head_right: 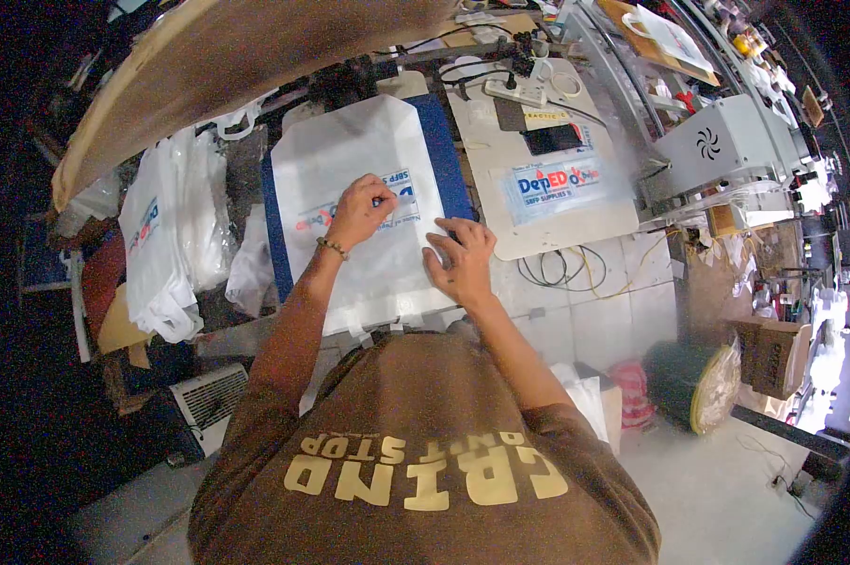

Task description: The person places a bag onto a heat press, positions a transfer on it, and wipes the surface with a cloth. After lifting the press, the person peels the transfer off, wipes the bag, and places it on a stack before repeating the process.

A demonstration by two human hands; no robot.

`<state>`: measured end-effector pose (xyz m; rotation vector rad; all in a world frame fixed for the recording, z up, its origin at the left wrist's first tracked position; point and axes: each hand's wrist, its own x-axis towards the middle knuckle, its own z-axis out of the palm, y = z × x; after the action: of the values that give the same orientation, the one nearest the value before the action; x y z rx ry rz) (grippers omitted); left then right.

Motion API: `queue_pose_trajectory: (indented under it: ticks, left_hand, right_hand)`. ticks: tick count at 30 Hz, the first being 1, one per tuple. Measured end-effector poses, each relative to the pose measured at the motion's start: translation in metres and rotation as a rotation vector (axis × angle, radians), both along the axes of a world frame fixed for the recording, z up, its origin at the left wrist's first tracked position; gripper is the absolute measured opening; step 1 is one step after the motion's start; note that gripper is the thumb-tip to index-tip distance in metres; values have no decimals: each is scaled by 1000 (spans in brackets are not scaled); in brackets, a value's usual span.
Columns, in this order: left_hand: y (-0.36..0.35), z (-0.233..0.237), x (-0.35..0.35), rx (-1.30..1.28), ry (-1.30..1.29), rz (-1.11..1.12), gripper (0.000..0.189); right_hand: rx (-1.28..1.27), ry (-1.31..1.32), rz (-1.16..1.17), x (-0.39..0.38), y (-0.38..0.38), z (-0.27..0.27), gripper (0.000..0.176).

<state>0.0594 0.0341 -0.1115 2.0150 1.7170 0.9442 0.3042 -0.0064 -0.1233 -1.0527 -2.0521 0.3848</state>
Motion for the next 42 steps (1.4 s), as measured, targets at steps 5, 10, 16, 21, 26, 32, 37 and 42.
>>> queue_pose_trajectory:
  ticks: [5,10,16,21,26,32,37,42]
  left_hand:
    - [3,0,-2,11,-52,72,13]
    - [11,-8,-18,55,-123,134,10]
    - [21,-6,-41,96,-75,158,10]
    - [30,-3,-55,123,-108,178,11]
    - [36,-7,-71,178,-44,190,8]
    - [48,-7,-100,236,25,159,10]
    - [43,1,-82,137,-96,121,9]
    - [31,10,-44,133,-166,52,10]
  right_hand:
    - [5,4,2,0,0,0,23]
    - [0,3,1,-1,1,0,23]
    - [-4,2,11,1,-1,1,23]
    - [-10,-3,6,-1,0,2,24]
    - [-1,-17,-10,-2,1,0,25]
    - [-6,-12,-19,-4,-1,5,23]
    - [30,-19,-32,-5,-1,4,23]
    - [21,-15,-30,-4,-2,4,23]
